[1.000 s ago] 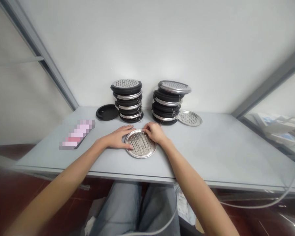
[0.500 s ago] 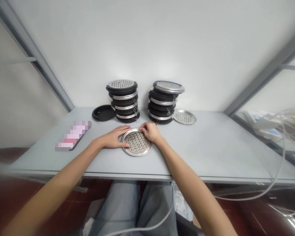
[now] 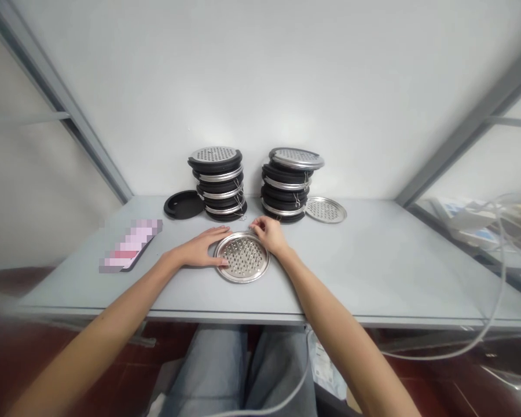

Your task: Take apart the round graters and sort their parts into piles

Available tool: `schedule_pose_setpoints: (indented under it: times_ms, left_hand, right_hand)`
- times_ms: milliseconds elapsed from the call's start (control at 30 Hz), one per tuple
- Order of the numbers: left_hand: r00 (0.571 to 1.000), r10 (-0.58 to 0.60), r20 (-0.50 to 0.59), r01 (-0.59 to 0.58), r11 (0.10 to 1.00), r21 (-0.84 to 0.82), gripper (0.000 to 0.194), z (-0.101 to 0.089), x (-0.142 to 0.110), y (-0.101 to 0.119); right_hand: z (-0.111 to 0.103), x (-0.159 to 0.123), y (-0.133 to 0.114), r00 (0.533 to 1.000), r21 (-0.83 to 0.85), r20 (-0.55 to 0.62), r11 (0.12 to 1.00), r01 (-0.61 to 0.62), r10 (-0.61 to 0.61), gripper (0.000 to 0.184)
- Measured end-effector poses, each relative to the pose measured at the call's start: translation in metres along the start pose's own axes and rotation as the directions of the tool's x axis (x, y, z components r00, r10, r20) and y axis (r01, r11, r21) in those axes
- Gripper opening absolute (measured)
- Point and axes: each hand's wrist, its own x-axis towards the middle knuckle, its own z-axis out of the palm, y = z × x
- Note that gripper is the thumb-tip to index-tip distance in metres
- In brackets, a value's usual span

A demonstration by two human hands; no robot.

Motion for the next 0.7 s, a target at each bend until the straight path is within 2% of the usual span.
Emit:
schedule_pose_setpoints:
  times_ms: [133, 267, 333, 500, 700]
  left_hand:
    - [1.000, -0.001, -0.012, 0.001, 1.000, -0.030, 0.095, -0.001, -0.002, 0.000]
    - [1.000, -0.012, -0.020, 0.012, 0.999, -0.042, 0.095, 0.000, -0.001, -0.002]
    - [1.000, -0.016, -0.020, 0.015, 0.999, -0.045, 0.095, 0.000, -0.001, -0.003]
    - [1.000, -0.017, -0.012, 0.017, 0.999, -0.046, 0.097, 0.000, -0.001, -0.004]
    - [1.000, -0.016, -0.012, 0.015, 0.998, -0.055, 0.096, -0.001, -0.002, -0.003]
  right_hand:
    - [-0.001, -0.001, -0.004, 0.997, 0.069, 0.053, 0.996, 0.051, -0.055, 0.018]
    - [-0.007, 0.000, -0.008, 0.983, 0.058, 0.068, 0.985, 0.164, -0.168, 0.018]
    - [-0.010, 0.001, -0.008, 0.970, 0.028, 0.113, 0.977, 0.211, -0.213, 0.016]
    - [-0.015, 0.000, -0.012, 0.936, -0.050, 0.281, 0.971, 0.235, -0.212, 0.010]
    - [-0.014, 0.000, -0.016, 0.930, -0.096, 0.292, 0.960, 0.262, -0.225, 0.008]
